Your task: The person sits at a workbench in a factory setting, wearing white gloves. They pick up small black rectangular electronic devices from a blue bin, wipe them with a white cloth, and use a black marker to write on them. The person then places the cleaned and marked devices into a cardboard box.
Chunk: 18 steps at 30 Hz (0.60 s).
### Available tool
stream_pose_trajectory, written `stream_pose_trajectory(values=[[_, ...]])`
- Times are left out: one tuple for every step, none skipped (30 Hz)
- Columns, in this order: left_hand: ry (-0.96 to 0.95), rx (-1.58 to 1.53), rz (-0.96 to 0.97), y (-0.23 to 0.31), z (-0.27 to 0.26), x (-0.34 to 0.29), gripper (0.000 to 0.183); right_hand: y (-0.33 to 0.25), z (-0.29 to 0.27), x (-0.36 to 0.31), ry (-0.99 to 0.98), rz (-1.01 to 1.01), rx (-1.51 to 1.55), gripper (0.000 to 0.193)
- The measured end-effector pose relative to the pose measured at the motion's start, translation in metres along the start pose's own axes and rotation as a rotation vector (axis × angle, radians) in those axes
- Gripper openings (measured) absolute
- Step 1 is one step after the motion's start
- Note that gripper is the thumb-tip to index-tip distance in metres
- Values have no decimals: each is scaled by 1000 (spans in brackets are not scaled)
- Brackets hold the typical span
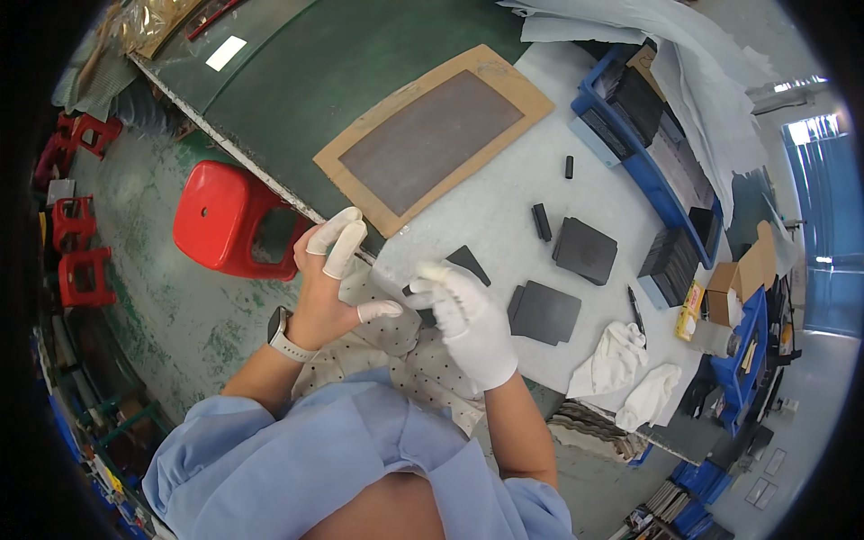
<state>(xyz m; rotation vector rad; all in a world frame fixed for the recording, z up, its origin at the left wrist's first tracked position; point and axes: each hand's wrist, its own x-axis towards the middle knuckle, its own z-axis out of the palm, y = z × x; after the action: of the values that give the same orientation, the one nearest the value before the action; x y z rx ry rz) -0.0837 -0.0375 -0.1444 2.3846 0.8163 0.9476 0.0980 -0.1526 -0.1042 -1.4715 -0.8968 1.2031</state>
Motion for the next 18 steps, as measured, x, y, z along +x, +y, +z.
stream_pose_trajectory(values=[[10, -5, 1, 0, -1, -1, 99, 2, 1, 0, 59, -64, 21, 32], [17, -9, 1, 0, -1, -2, 99, 3, 1, 0, 118, -127, 43, 32], [4, -6, -1, 0, -2, -3, 100, 4, 2, 0, 176, -190, 66, 33], [-9, -2, -4, -1, -2, -3, 101, 4, 6, 1, 199, -177, 30, 34], [-24, 4, -10, -1, -4, -5, 102, 5, 8, 1, 199, -198, -19, 33], [-43, 8, -10, -1, -4, -6, 100, 6, 10, 2, 198, -219, -68, 33], [-63, 11, -10, 0, -3, -8, 97, 7, 11, 2, 198, -239, -117, 32], [-82, 14, -9, 0, -3, -9, 95, 7, 12, 2, 203, -246, -187, 32], [-88, 12, 21, 1, -1, -9, 91, 5, 14, 3, 208, -253, -258, 32], [-95, 10, 50, 2, 3, -8, 87, 5, 15, 3, 214, -260, -328, 32], [-100, 10, 78, 4, 7, -9, 84, 6, 13, 5, 186, -395, -495, 31], [-156, 17, 61, 5, 11, -11, 79, 8, 8, 7, 157, -530, -661, 30], [-169, 32, 66, 6, 12, -13, 78, 8, 5, 10, 125, -666, -826, 30], [-184, 46, 76, 7, 14, -14, 78, 8, 4, 11, 99, -676, -813, 29], [-199, 61, 85, 7, 15, -14, 78, 7, 3, 13, 73, -685, -801, 29], [-201, 66, 92, 7, 14, -15, 78, 7, 2, 13, 47, -695, -788, 29], [-202, 73, 97, 7, 14, -16, 78, 5, 1, 12, 13, -616, -731, 30], [-203, 79, 103, 7, 13, -17, 79, 1, 1, 9, -21, -538, -673, 31]])
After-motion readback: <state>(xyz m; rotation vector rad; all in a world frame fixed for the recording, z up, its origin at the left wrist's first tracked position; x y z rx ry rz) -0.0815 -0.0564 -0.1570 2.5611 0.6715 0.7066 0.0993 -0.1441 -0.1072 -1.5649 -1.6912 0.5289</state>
